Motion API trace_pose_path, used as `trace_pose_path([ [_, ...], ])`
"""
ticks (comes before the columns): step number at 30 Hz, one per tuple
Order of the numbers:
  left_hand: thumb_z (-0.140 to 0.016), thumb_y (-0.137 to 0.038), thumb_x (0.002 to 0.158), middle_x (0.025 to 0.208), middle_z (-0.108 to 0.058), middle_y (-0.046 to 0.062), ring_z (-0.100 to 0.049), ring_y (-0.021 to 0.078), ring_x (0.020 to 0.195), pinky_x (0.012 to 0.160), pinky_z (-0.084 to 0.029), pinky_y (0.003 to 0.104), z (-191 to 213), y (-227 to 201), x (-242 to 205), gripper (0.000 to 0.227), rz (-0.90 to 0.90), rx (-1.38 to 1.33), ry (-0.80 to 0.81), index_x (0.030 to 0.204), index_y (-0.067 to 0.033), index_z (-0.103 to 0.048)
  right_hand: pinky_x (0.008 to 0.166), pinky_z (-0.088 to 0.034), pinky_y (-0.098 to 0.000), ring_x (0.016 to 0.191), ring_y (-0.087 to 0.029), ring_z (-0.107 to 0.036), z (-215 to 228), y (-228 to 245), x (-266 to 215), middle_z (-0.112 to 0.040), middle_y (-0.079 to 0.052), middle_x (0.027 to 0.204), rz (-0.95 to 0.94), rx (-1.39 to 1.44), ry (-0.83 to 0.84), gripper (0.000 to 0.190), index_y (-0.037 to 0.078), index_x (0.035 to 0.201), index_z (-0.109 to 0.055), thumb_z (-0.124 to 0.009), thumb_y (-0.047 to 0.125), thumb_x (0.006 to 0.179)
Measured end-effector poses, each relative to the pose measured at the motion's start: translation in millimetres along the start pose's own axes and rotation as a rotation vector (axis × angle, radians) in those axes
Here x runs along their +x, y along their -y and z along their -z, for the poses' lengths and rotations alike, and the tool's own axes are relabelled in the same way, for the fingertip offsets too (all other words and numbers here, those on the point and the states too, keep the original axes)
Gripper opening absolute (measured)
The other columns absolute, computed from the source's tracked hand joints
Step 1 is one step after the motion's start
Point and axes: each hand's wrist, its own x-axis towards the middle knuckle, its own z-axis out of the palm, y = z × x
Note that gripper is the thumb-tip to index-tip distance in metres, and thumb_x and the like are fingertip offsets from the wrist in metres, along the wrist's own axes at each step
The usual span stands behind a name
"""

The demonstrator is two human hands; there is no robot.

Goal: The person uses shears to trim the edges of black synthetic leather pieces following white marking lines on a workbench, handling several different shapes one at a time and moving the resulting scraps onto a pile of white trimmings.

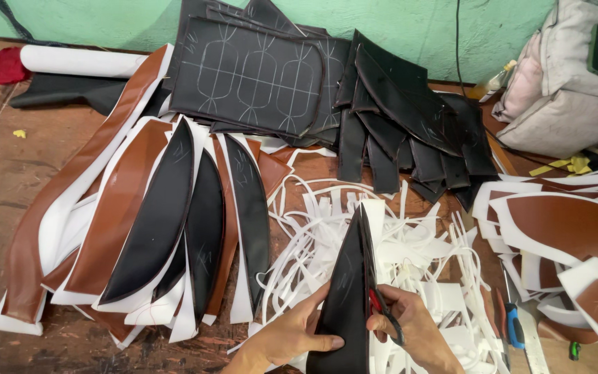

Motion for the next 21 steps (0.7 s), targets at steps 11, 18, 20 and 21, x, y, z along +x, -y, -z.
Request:
trace_pose_path([
  [11,-0.078,0.002,0.08,0.166,-0.031,0.02,-0.033,0.0273,0.152,0.122,-0.031,0.036,-2.0,-1.2,-5.9,0.106,-0.03,-0.16,0.065,0.163,-0.0003,-0.012,0.055,-0.048,-0.0293,0.059,-0.015,-0.059,-4.7,-0.5,3.1,-0.063,-0.004,0.065,0.04,0.086,0.047,0.062,-0.005,0.095,-0.068,-0.088,0.046,0.065],
  [18,-0.079,0.0,0.08,0.168,-0.027,0.016,-0.028,0.0245,0.155,0.125,-0.029,0.036,4.0,1.1,-0.6,0.108,-0.032,-0.155,0.068,0.163,-0.001,-0.008,0.049,-0.043,-0.0294,0.051,-0.013,-0.053,-7.0,-5.1,2.4,-0.057,-0.003,0.061,0.031,0.085,-0.035,0.057,-0.003,0.09,-0.067,-0.088,0.043,0.065],
  [20,-0.079,-0.001,0.08,0.167,-0.027,0.016,-0.027,0.0251,0.156,0.125,-0.029,0.036,3.1,0.0,0.0,0.109,-0.033,-0.157,0.075,0.163,-0.0011,-0.009,0.048,-0.042,-0.0294,0.05,-0.013,-0.052,-7.1,-7.2,3.1,-0.056,-0.003,0.061,0.026,0.105,-0.043,0.057,-0.004,0.092,-0.066,-0.088,0.042,0.066],
  [21,-0.079,-0.002,0.08,0.167,-0.027,0.017,-0.027,0.0254,0.156,0.124,-0.029,0.035,1.9,-1.5,-0.2,0.109,-0.037,-0.157,0.077,0.163,-0.0012,-0.009,0.047,-0.041,-0.0294,0.049,-0.013,-0.051,-7.1,-8.3,3.7,-0.056,-0.003,0.061,0.023,0.112,-0.05,0.058,-0.005,0.093,-0.067,-0.089,0.041,0.066],
])
